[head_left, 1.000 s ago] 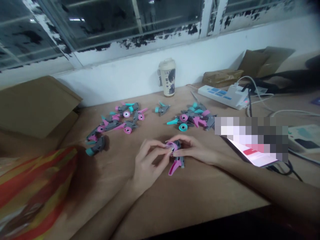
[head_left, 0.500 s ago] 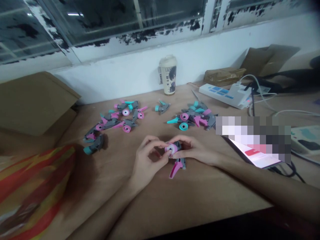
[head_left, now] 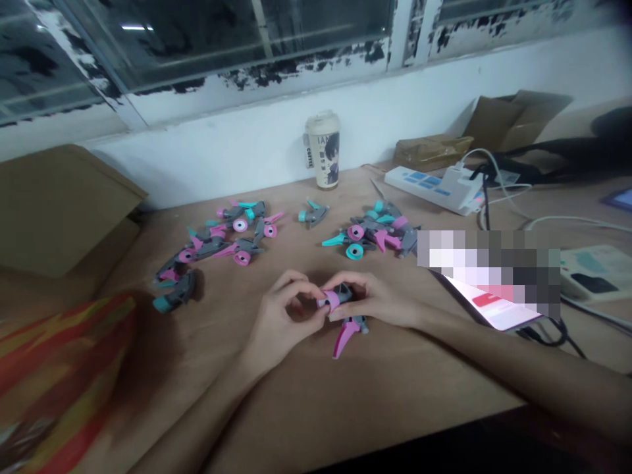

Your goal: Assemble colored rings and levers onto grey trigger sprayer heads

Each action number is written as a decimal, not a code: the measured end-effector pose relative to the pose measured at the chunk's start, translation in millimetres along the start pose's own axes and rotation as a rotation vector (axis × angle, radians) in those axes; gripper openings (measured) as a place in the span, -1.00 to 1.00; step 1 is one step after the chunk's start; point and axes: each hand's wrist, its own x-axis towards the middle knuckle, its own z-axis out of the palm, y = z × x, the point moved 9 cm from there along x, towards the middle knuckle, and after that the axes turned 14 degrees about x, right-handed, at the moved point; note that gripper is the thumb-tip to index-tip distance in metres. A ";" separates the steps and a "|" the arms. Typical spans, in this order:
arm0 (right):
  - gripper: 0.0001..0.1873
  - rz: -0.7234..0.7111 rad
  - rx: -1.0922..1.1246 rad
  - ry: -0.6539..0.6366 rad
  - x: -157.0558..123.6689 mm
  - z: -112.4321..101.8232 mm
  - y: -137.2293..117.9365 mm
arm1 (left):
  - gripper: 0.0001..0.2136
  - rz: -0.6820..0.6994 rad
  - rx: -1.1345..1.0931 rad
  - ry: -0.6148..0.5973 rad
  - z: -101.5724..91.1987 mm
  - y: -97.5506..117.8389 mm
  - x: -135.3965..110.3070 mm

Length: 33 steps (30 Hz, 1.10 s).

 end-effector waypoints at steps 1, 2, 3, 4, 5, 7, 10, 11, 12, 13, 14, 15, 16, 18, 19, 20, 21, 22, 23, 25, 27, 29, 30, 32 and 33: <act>-0.63 0.003 -0.011 -0.007 0.1 0.2 0.8 | -0.92 -0.004 0.005 0.000 0.2 -0.3 0.1; -0.63 0.006 -0.020 -0.013 0.1 0.3 1.7 | -0.92 -0.007 0.011 0.001 0.2 -0.4 0.2; -0.63 0.008 -0.026 -0.013 0.1 -0.1 2.4 | -0.92 -0.009 0.018 0.005 -0.1 -0.3 0.2; -0.63 0.009 -0.026 -0.009 0.2 -0.7 3.0 | -0.93 -0.011 0.028 0.012 -0.8 -0.1 0.3; -0.63 0.007 -0.020 -0.003 0.2 -1.5 3.2 | -0.93 -0.012 0.040 0.020 -1.7 0.1 0.4; -0.62 0.001 -0.001 0.009 0.1 -3.0 3.2 | -0.95 -0.019 0.067 0.044 -4.3 0.3 0.4; -0.61 0.001 0.025 0.023 -0.1 -4.1 3.6 | -0.97 -0.035 0.105 0.083 -7.5 -0.8 -0.4; -0.61 0.004 0.028 0.028 -0.2 -4.5 4.0 | -0.97 -0.041 0.114 0.093 -7.9 -1.3 -0.9; -0.60 0.009 0.028 0.031 -0.3 -4.6 4.5 | -0.98 -0.044 0.120 0.100 -8.0 -1.8 -1.5; -0.61 0.012 0.029 0.034 -0.5 -4.8 4.7 | -0.99 -0.046 0.124 0.104 -7.6 -2.2 -2.1; -0.61 0.016 0.030 0.037 -0.6 -5.0 5.0 | -0.99 -0.046 0.125 0.107 -7.1 -2.4 -2.8; -0.60 0.020 0.033 0.038 -0.8 -5.1 5.2 | -0.99 -0.046 0.126 0.108 -6.3 -2.7 -3.4; -0.60 0.024 0.035 0.037 -0.9 -5.0 5.5 | -0.98 -0.046 0.126 0.104 -5.3 -3.0 -3.9; -0.60 0.030 0.033 0.034 -1.1 -4.9 5.8 | -0.97 -0.048 0.125 0.092 -3.7 -3.3 -4.6; -0.60 0.030 0.031 0.034 -1.3 -5.1 5.8 | -0.96 -0.050 0.123 0.086 -3.3 -3.3 -4.9; -0.60 0.029 0.031 0.037 -1.4 -5.6 5.6 | -0.96 -0.052 0.121 0.081 -3.2 -3.4 -5.0; -0.61 0.027 0.034 0.042 -1.5 -6.1 5.6 | -0.96 -0.054 0.118 0.079 -3.4 -3.2 -5.1; -0.61 0.029 0.041 0.046 -1.6 -6.7 6.0 | -0.96 -0.055 0.114 0.081 -3.9 -2.9 -5.2; -0.62 0.032 0.052 0.047 -1.6 -6.9 6.7 | -0.95 -0.056 0.109 0.080 -4.1 -2.7 -5.2; -0.62 0.041 0.071 0.047 -1.4 -7.3 8.4 | -0.95 -0.055 0.095 0.077 -3.7 -2.0 -5.4; -0.62 0.042 0.081 0.051 -0.9 -8.0 9.4 | -0.94 -0.064 0.081 0.079 -2.9 -2.1 -6.1; -0.62 0.030 0.086 0.060 0.0 -9.0 9.1 | -0.94 -0.086 0.093 0.110 -4.3 -2.7 -7.5; -0.62 0.026 0.089 0.063 0.4 -9.3 9.1 | -0.94 -0.095 0.112 0.136 -5.9 -2.6 -8.5; -0.61 0.018 0.103 0.068 1.1 -9.7 9.2 | -0.94 -0.105 0.152 0.179 -9.0 -1.1 -10.4; -0.61 0.018 0.114 0.067 1.2 -9.7 9.7 | -0.93 -0.100 0.160 0.187 -9.4 0.3 -11.0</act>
